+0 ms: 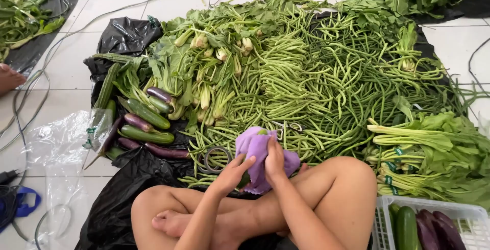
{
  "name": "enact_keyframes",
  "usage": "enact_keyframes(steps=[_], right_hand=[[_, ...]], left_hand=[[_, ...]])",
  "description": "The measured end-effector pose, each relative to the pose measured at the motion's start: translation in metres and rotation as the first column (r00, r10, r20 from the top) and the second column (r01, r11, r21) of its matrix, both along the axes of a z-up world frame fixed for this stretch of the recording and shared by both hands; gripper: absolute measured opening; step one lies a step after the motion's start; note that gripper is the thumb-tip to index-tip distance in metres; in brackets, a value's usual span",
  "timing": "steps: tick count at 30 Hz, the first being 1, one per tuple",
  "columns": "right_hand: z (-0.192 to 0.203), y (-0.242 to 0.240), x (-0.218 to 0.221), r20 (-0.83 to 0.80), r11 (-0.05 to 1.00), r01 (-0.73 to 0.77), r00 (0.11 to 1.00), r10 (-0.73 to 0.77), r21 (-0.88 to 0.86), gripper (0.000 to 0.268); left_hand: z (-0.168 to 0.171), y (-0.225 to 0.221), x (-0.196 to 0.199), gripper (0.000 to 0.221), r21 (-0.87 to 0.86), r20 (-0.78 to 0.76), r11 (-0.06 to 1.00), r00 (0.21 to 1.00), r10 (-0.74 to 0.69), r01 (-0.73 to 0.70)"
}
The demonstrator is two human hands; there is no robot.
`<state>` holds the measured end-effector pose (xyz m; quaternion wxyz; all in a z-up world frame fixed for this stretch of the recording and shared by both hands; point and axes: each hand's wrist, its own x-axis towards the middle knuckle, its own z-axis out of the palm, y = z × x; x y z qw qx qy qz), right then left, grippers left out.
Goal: Wiping individual cucumbers with a cloth to clean them after sorting other vegetables
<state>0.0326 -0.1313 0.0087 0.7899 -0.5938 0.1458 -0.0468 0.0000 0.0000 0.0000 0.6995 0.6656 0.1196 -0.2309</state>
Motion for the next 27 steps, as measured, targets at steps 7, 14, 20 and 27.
enact_keyframes(steps=[7, 14, 20, 27], right_hand=[[0.01, -0.018, 0.02, 0.17, 0.993, -0.109, 0.979, 0.114, -0.043, 0.041], [0.014, -0.037, 0.04, 0.22, 0.865, -0.474, 0.837, 0.501, -0.168, 0.029], [-0.032, -0.059, 0.069, -0.019, 0.897, -0.275, 0.958, 0.286, -0.346, 0.044], [-0.066, -0.047, 0.074, 0.065, 0.927, -0.113, 0.987, 0.145, -0.357, 0.044]], left_hand=[[0.024, 0.019, 0.014, 0.057, -0.139, 0.165, 0.967, 0.968, -0.189, 0.212], [-0.015, 0.012, 0.012, 0.069, -0.565, -0.177, 0.824, 0.971, -0.16, 0.033], [0.009, -0.028, 0.018, 0.065, -0.541, -0.271, 0.841, 0.952, -0.143, -0.027], [-0.04, -0.023, 0.039, 0.071, -0.197, -0.086, 0.978, 0.995, 0.049, -0.065]])
